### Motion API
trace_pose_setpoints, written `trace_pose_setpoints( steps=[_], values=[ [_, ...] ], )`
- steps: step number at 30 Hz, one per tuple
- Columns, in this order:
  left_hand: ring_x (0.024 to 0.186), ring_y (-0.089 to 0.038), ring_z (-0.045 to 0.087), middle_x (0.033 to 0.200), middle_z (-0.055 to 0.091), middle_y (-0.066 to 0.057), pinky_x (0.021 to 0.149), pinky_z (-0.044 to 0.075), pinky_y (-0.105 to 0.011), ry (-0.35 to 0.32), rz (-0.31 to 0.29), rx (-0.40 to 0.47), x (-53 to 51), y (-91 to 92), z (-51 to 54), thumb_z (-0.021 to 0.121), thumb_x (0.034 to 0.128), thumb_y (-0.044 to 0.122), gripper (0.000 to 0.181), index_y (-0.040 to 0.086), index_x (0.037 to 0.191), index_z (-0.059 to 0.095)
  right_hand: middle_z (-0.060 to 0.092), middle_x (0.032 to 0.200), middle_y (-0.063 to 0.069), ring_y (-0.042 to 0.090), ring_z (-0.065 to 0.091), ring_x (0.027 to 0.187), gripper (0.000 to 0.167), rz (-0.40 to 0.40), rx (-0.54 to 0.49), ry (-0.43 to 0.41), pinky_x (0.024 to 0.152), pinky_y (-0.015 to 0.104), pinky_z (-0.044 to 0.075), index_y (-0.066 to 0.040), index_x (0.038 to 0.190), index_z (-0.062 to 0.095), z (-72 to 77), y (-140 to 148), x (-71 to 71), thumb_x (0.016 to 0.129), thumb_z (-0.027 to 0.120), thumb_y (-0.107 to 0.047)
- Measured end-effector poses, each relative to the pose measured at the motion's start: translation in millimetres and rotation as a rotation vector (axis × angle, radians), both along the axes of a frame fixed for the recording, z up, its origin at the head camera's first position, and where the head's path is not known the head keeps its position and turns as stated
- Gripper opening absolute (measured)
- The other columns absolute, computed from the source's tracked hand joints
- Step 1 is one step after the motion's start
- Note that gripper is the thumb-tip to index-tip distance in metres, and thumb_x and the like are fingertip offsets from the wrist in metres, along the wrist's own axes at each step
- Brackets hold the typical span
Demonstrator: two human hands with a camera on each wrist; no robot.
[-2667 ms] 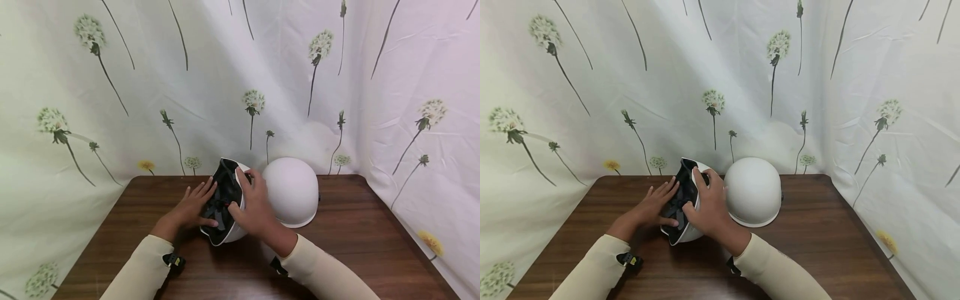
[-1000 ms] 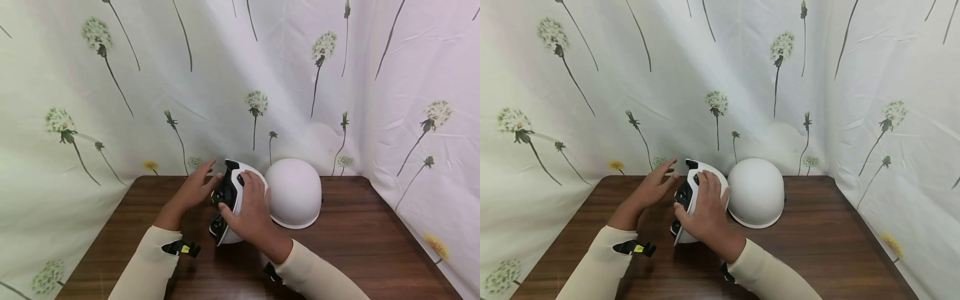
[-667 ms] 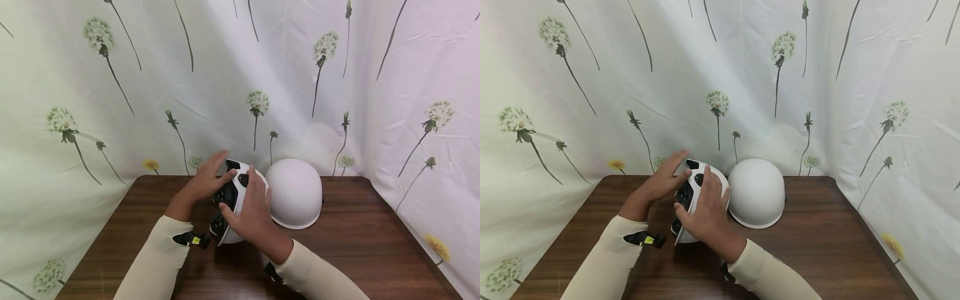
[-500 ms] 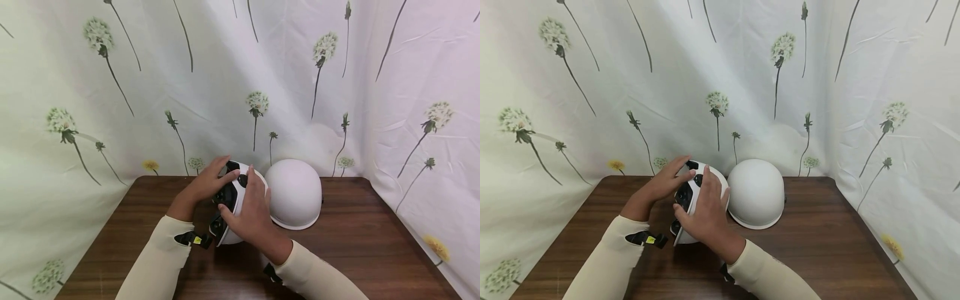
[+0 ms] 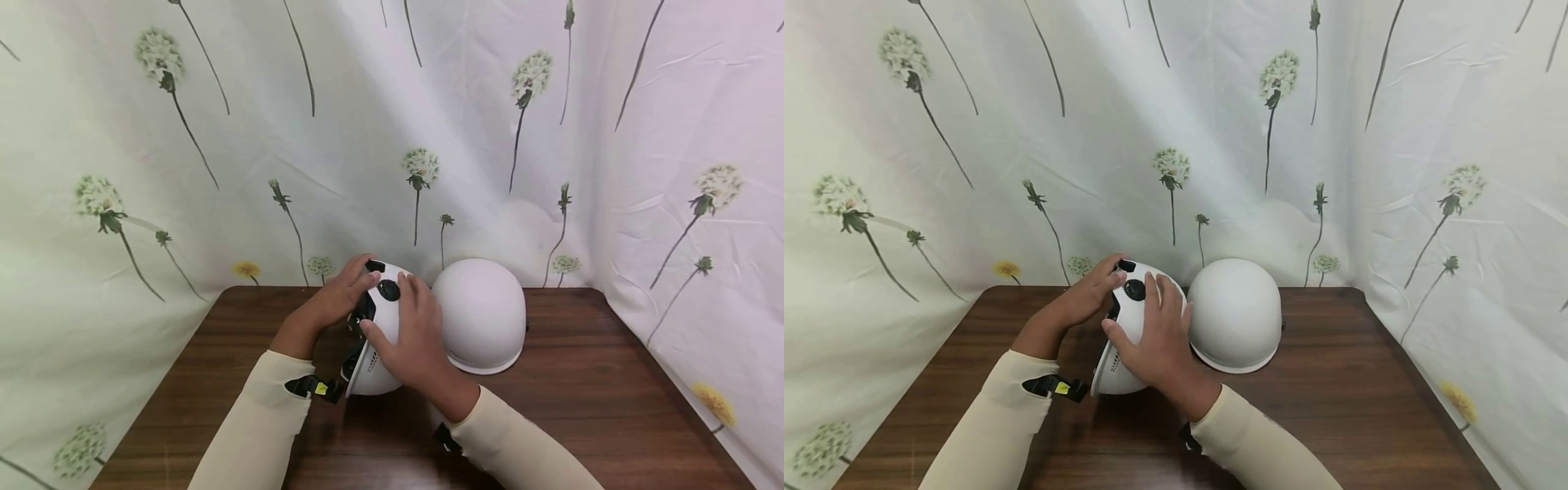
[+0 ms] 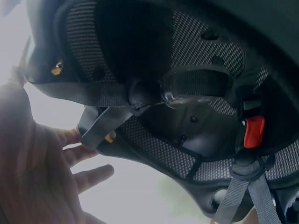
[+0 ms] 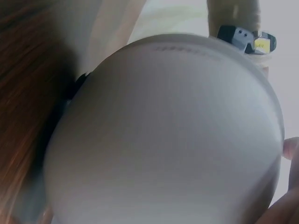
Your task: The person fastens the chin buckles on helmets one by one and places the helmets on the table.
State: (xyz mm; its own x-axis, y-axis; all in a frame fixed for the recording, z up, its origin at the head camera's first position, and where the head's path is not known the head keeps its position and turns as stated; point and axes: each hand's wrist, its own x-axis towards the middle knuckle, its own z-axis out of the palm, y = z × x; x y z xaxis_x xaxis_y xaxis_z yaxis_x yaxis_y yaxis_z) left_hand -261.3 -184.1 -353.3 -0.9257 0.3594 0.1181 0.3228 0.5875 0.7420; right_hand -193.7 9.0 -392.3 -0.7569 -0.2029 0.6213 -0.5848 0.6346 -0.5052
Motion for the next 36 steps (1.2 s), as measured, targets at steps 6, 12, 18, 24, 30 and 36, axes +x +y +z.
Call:
trace_pose_setpoints(
  steps=[6, 12, 18, 24, 30, 36],
  values=[
    [0.162, -0.045, 0.032, 0.175, 0.030, -0.022, 0.131, 0.013, -0.076, 0.000, 0.007, 0.035, -2.2, -3.6, -5.6, 0.030, 0.1109, 0.053, 0.075, 0.010, 0.172, 0.025, 0.041, 0.163, 0.025, 0.046, 0.045, 0.147, 0.095, 0.021, -0.032, -0.054, 0.116, 0.069, 0.042, -0.005, 0.163, 0.046, -3.7, 4, -8.1, 0.092, 0.077, -0.059],
    [0.156, -0.044, 0.039, 0.168, 0.040, -0.024, 0.131, 0.018, -0.075, 0.027, -0.011, 0.081, -3.5, -5.5, -9.8, 0.029, 0.1097, 0.051, 0.074, 0.008, 0.170, 0.027, 0.032, 0.170, 0.025, 0.047, 0.034, 0.156, 0.099, 0.044, -0.042, -0.200, 0.116, 0.065, 0.046, -0.010, 0.166, 0.044, -1.9, 10, -11.8, 0.089, 0.083, -0.059],
    [0.136, -0.037, 0.056, 0.145, 0.060, -0.023, 0.126, 0.035, -0.065, 0.069, -0.051, 0.137, -5.6, -10.3, -16.6, 0.029, 0.1092, 0.047, 0.067, 0.008, 0.162, 0.033, 0.028, 0.173, 0.021, 0.045, 0.031, 0.158, 0.106, 0.039, -0.053, -0.323, 0.113, 0.063, 0.050, -0.013, 0.170, 0.037, 1.3, 13, -12.2, 0.088, 0.084, -0.060],
    [0.126, -0.028, 0.059, 0.135, 0.064, -0.019, 0.118, 0.042, -0.048, 0.111, -0.099, 0.195, -7.1, -17.0, -19.6, 0.028, 0.1129, 0.042, 0.056, 0.006, 0.154, 0.038, 0.032, 0.170, 0.020, 0.042, 0.041, 0.152, 0.113, 0.039, -0.067, -0.348, 0.115, 0.060, 0.050, -0.011, 0.171, 0.033, 4.2, 12, -13.6, 0.084, 0.085, -0.062],
    [0.132, -0.031, 0.054, 0.139, 0.061, -0.021, 0.121, 0.037, -0.052, 0.097, -0.120, 0.249, -5.0, -21.0, -20.2, 0.025, 0.1135, 0.040, 0.056, 0.006, 0.156, 0.037, 0.032, 0.170, 0.019, 0.037, 0.046, 0.147, 0.123, 0.050, -0.113, -0.398, 0.116, 0.055, 0.049, -0.011, 0.173, 0.023, -0.3, 13, -16.6, 0.082, 0.087, -0.064],
    [0.166, -0.045, 0.019, 0.173, 0.031, -0.029, 0.135, 0.007, -0.069, 0.016, -0.056, 0.274, -0.6, -38.9, -24.0, 0.023, 0.1116, 0.040, 0.071, 0.005, 0.173, 0.017, 0.037, 0.171, 0.014, 0.032, 0.045, 0.150, 0.126, 0.076, -0.203, -0.433, 0.118, 0.056, 0.046, -0.015, 0.174, 0.023, -6.8, 10, -14.7, 0.079, 0.091, -0.062]
  ],
)
